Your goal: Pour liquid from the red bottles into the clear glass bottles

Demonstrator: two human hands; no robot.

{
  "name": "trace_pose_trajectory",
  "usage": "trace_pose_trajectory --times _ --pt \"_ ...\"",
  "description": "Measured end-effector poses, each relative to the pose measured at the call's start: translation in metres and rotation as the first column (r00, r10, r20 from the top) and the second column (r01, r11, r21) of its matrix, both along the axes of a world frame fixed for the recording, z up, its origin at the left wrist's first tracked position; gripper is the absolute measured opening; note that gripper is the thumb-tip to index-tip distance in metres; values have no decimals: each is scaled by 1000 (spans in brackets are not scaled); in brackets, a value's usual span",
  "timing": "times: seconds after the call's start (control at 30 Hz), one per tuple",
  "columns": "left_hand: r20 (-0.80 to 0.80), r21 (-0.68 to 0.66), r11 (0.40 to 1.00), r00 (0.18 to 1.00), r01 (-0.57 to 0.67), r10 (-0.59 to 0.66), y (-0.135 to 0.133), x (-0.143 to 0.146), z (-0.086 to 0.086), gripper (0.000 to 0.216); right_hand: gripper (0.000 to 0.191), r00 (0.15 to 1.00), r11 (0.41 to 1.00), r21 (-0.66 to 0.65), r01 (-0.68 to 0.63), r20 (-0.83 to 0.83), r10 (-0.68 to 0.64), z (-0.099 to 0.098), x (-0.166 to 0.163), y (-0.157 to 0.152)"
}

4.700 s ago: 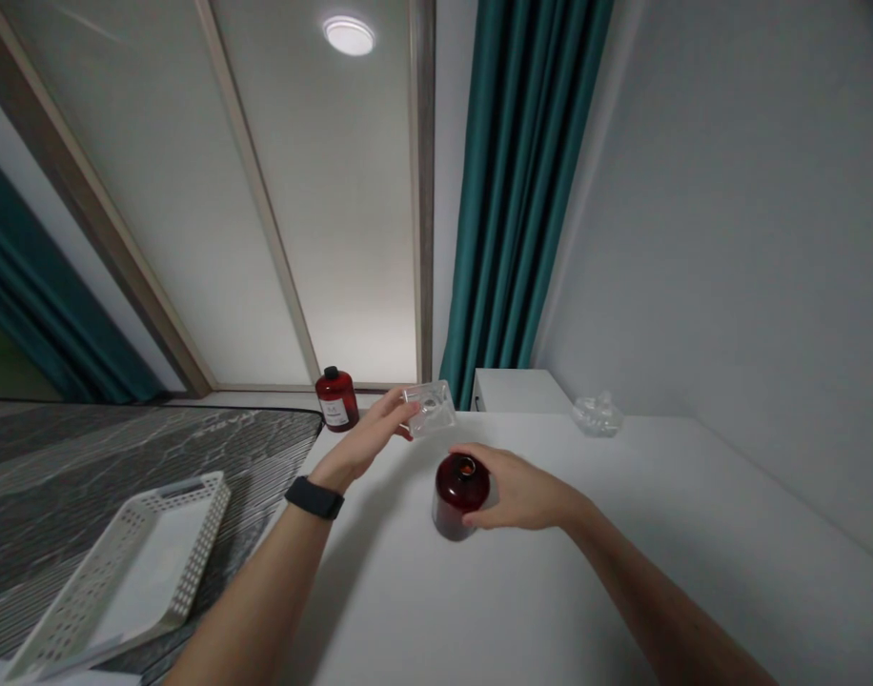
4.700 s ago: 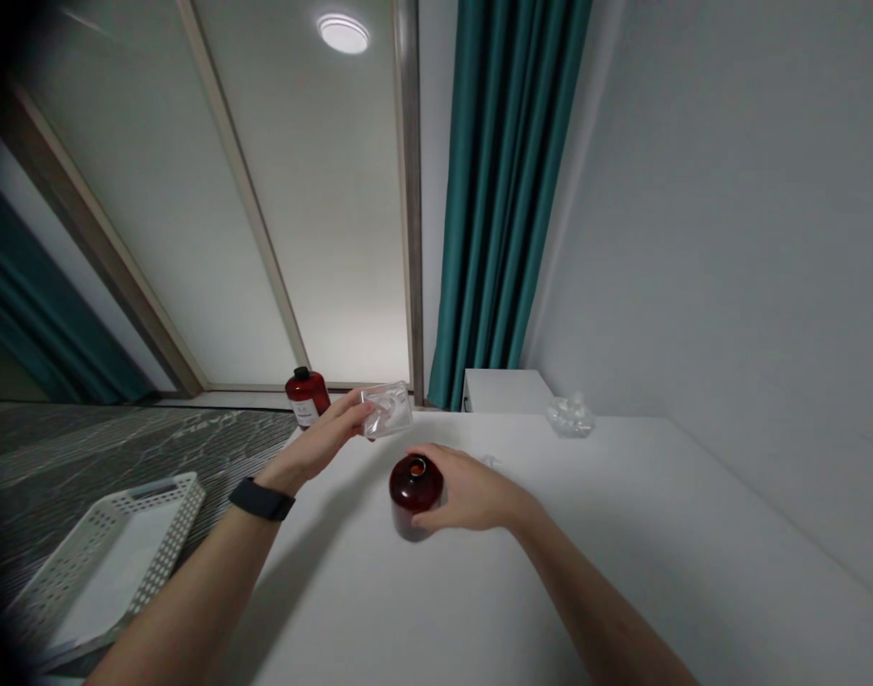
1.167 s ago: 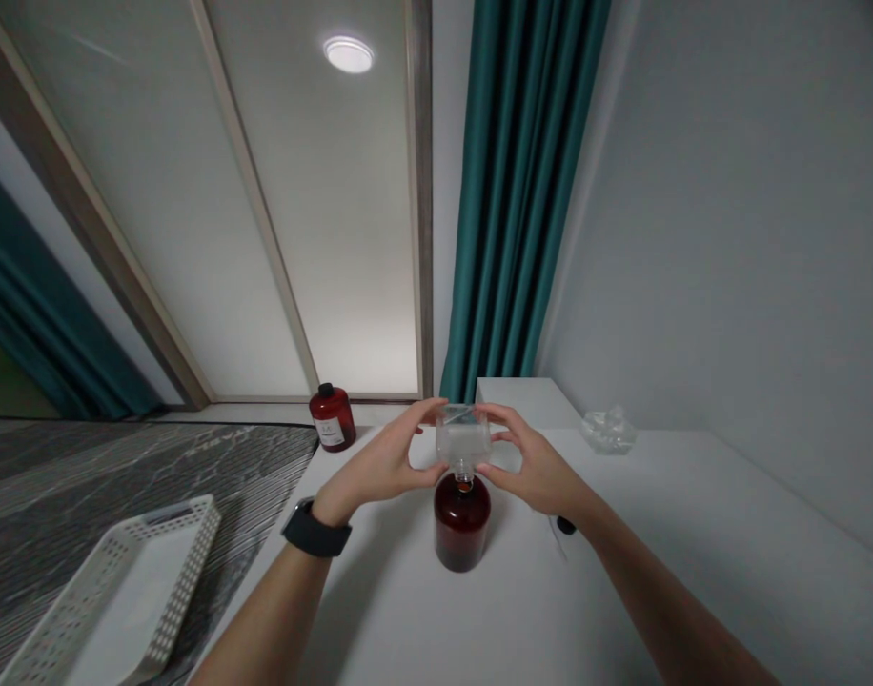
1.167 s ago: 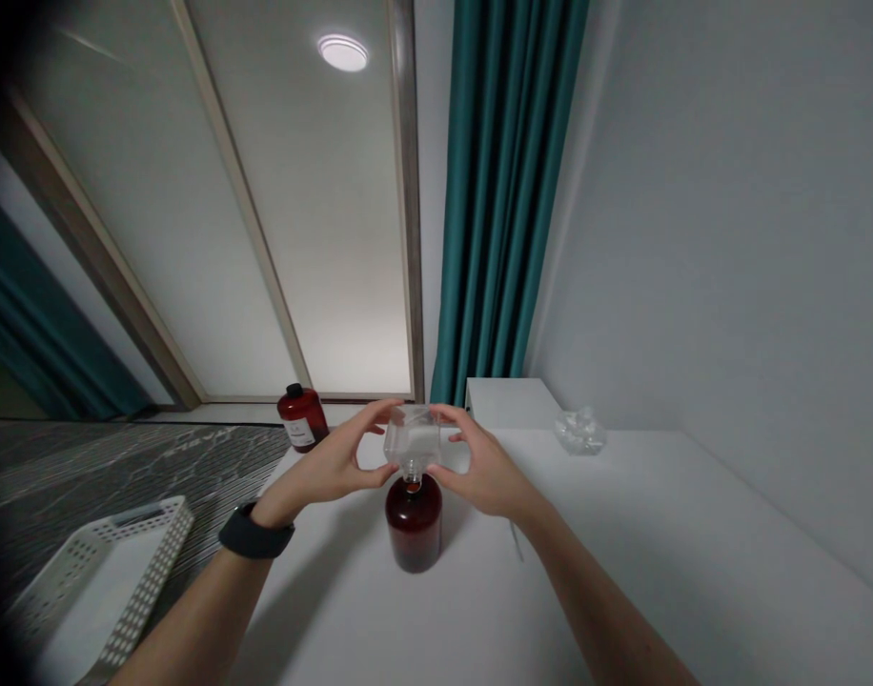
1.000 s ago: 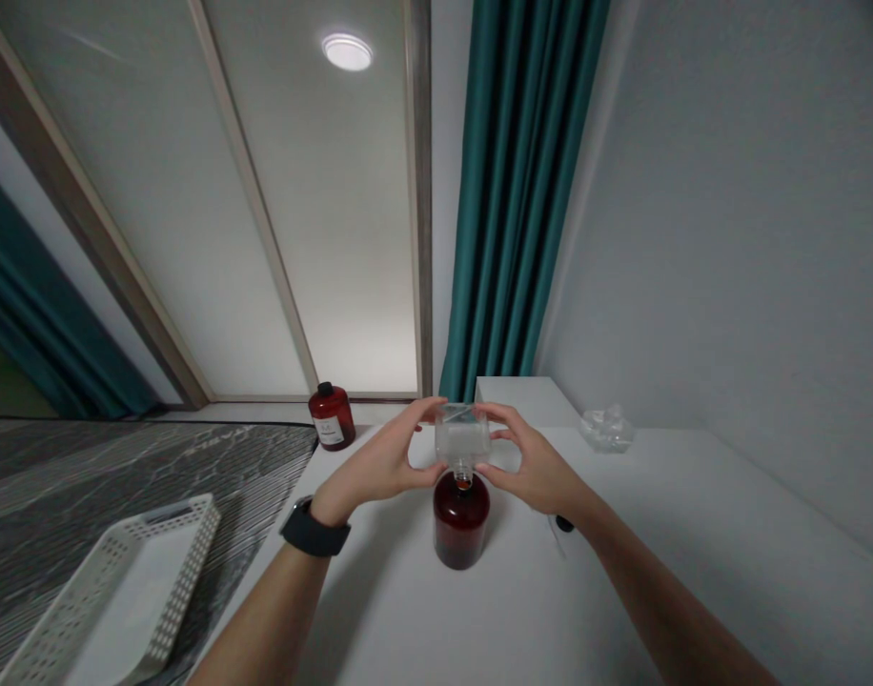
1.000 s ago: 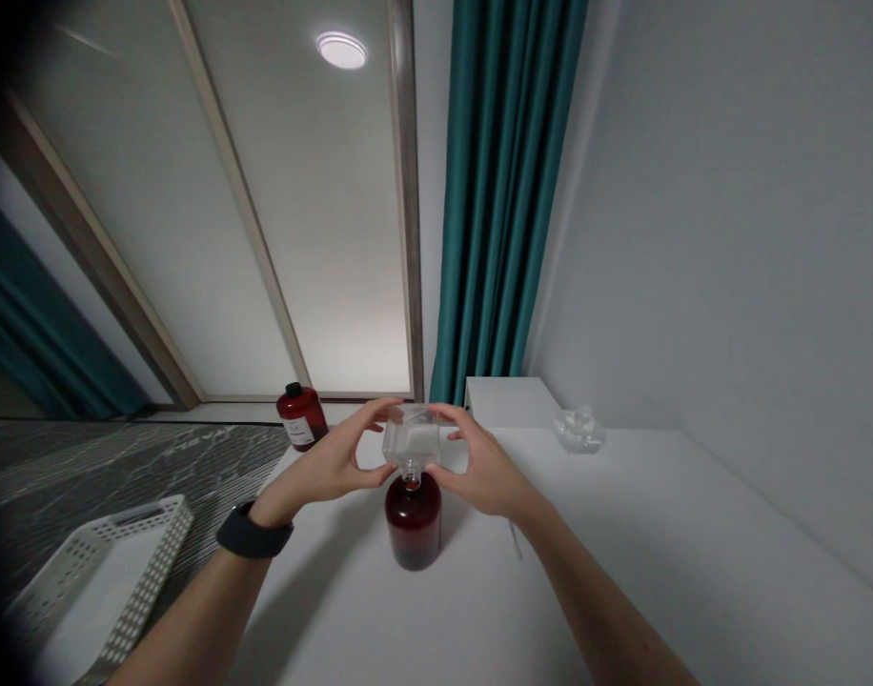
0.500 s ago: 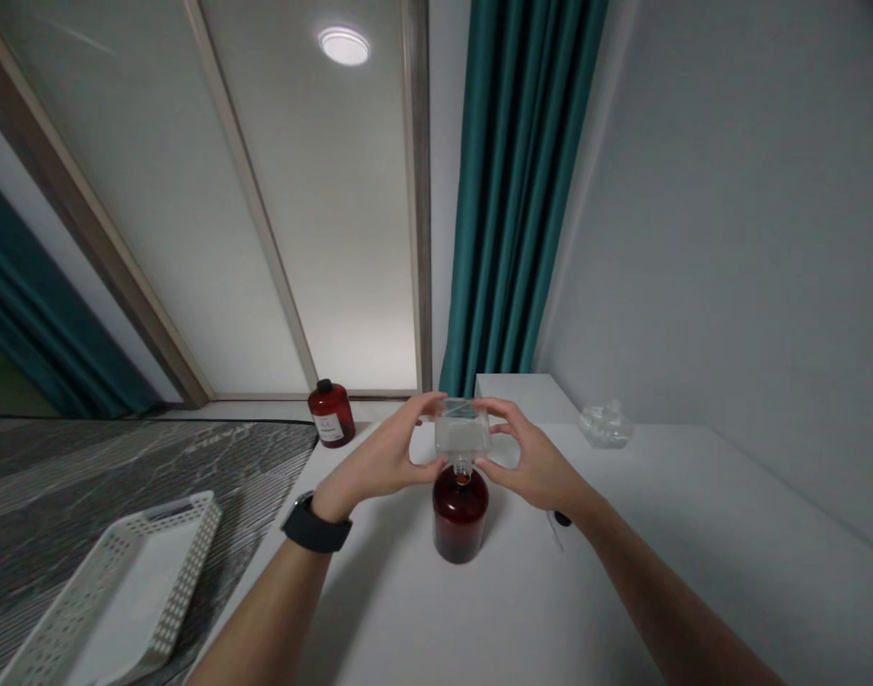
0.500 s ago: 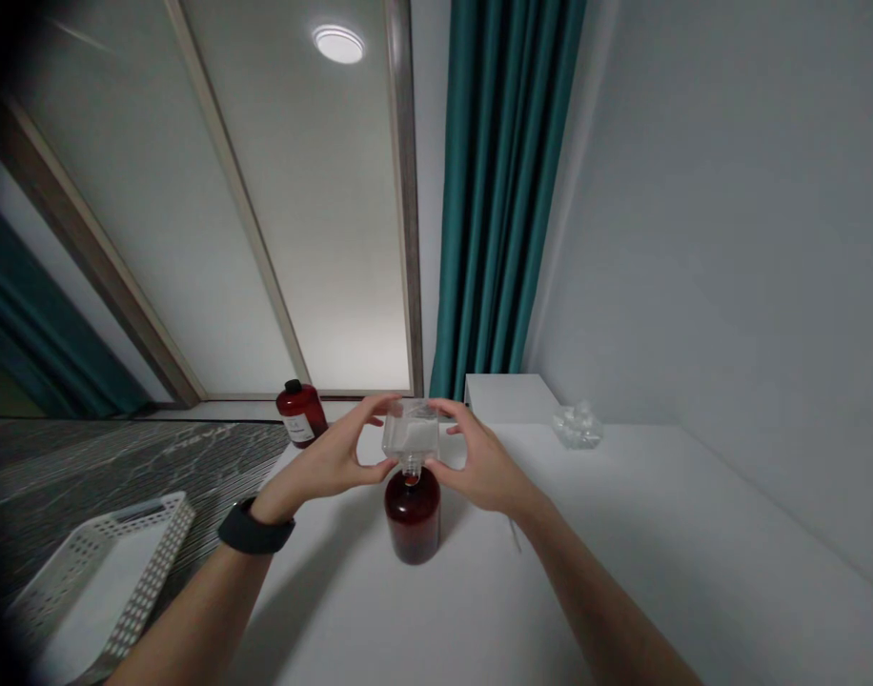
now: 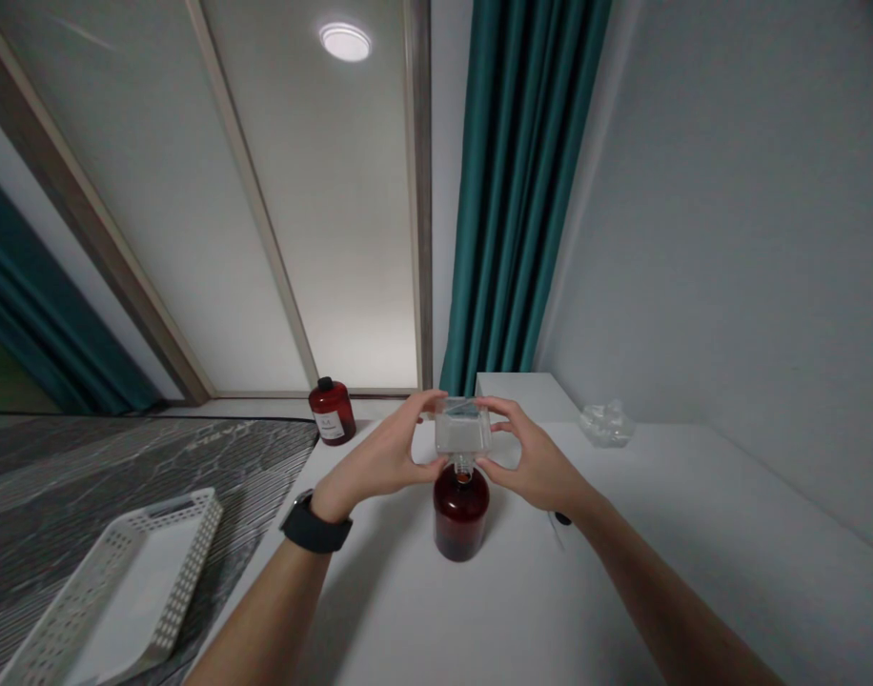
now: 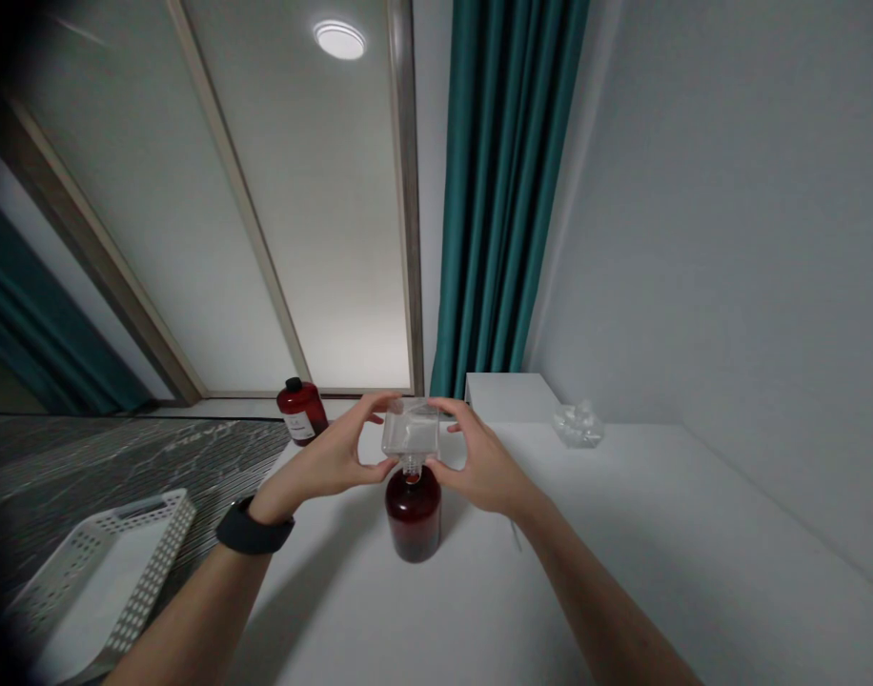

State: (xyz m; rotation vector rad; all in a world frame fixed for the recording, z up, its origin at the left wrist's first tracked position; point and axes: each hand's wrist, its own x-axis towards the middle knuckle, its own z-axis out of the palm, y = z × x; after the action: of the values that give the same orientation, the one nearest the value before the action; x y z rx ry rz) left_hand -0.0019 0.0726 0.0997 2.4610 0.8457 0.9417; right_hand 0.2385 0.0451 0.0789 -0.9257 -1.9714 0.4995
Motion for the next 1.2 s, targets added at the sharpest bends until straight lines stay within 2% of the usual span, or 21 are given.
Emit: trace_pose_trajectory --times 1.2 --pt "-2 41 999 1000 -3 3 -4 0 7 75 64 1000 999 48 -4 11 4 5 -2 -4"
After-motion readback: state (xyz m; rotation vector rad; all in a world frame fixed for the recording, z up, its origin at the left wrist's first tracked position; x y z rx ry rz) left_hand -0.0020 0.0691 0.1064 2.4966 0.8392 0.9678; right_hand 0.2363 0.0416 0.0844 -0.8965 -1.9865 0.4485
